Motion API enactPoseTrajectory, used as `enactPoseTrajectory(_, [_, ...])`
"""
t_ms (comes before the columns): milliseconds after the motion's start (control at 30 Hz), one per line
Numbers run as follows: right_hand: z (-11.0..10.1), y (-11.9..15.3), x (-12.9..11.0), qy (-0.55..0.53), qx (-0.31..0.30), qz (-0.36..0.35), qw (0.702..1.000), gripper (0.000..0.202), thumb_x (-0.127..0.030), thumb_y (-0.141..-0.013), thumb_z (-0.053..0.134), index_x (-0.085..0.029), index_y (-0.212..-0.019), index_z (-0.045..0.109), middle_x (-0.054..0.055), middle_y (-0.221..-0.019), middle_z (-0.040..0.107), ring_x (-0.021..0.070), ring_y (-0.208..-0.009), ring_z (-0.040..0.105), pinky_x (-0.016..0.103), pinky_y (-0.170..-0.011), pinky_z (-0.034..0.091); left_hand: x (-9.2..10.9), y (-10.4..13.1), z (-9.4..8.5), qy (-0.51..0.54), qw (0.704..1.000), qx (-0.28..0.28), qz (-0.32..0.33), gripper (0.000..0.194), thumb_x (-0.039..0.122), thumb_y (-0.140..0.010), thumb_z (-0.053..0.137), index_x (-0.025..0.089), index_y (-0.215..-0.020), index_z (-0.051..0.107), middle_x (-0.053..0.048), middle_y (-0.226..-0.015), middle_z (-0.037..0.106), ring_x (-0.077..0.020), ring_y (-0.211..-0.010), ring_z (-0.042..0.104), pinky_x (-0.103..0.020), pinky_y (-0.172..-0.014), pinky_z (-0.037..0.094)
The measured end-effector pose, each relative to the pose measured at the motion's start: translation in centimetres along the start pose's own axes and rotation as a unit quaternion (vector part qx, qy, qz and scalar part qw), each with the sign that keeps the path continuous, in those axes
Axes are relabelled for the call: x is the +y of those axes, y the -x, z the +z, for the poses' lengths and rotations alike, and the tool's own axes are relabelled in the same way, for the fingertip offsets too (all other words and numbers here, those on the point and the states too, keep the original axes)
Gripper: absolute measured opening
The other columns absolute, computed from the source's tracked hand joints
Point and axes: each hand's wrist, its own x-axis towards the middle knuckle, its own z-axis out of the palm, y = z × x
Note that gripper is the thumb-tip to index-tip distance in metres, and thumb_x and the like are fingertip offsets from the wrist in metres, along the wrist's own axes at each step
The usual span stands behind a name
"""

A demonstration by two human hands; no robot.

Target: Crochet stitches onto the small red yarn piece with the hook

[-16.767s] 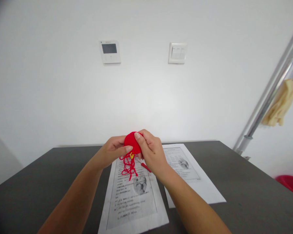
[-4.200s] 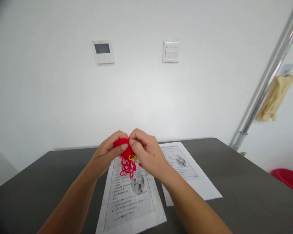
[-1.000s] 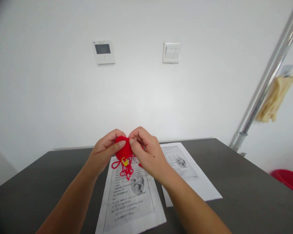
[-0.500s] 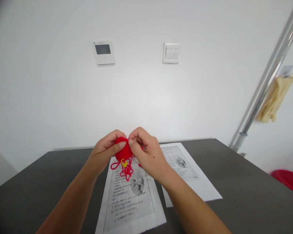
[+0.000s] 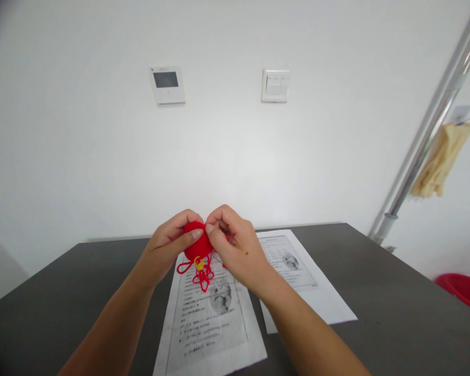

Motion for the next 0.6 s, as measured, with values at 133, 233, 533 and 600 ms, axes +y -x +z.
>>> enactPoseTrajectory(133, [0.02,0.0,-0.04,0.0,-0.002,0.001,1.0,0.011,-0.024,-0.089,0.053,-0.022,-0.078,0.054,-0.007,-0.058,0.046,0.0104,-0.053,0.042,0.025,-0.052,0.032,-0.04,0.09,-0.1,-0.016,1.0,0.001,-0.004,0.021,0.038,-0.09,0.064,0.019,-0.085,0.057,0.005,-0.069,0.055,-0.0101,-0.06,0.047,-0.022,-0.056,0.035])
enactPoseTrajectory(233, [0.13,-0.06,0.0,-0.009,-0.002,0.006,1.0,0.007,-0.024,-0.087,0.054,-0.021,-0.082,0.056,-0.007,-0.058,0.047,0.0107,-0.053,0.043,0.025,-0.053,0.033,-0.04,0.08,-0.17,-0.021,1.0,0.003,-0.008,0.021,0.039,-0.09,0.063,0.02,-0.085,0.057,0.005,-0.069,0.055,-0.0104,-0.059,0.047,-0.022,-0.056,0.034])
enactPoseTrajectory(533, [0.16,-0.11,0.11,-0.007,-0.001,0.01,1.0,0.008,-0.026,-0.087,0.055,-0.021,-0.081,0.055,-0.007,-0.059,0.048,0.0109,-0.054,0.043,0.025,-0.053,0.034,-0.01,-0.02,-0.18,-0.047,0.999,0.003,0.002,0.019,0.037,-0.092,0.061,0.019,-0.084,0.057,0.005,-0.07,0.055,-0.0106,-0.061,0.046,-0.022,-0.057,0.035])
enactPoseTrajectory(600, [0.16,-0.08,0.11,-0.004,-0.001,0.012,1.0,0.008,-0.026,-0.087,0.054,-0.021,-0.081,0.054,-0.007,-0.059,0.047,0.011,-0.053,0.043,0.025,-0.052,0.033,-0.02,0.04,-0.16,-0.054,0.999,0.004,0.004,0.018,0.035,-0.092,0.06,0.019,-0.084,0.058,0.005,-0.07,0.054,-0.0107,-0.062,0.046,-0.022,-0.058,0.035])
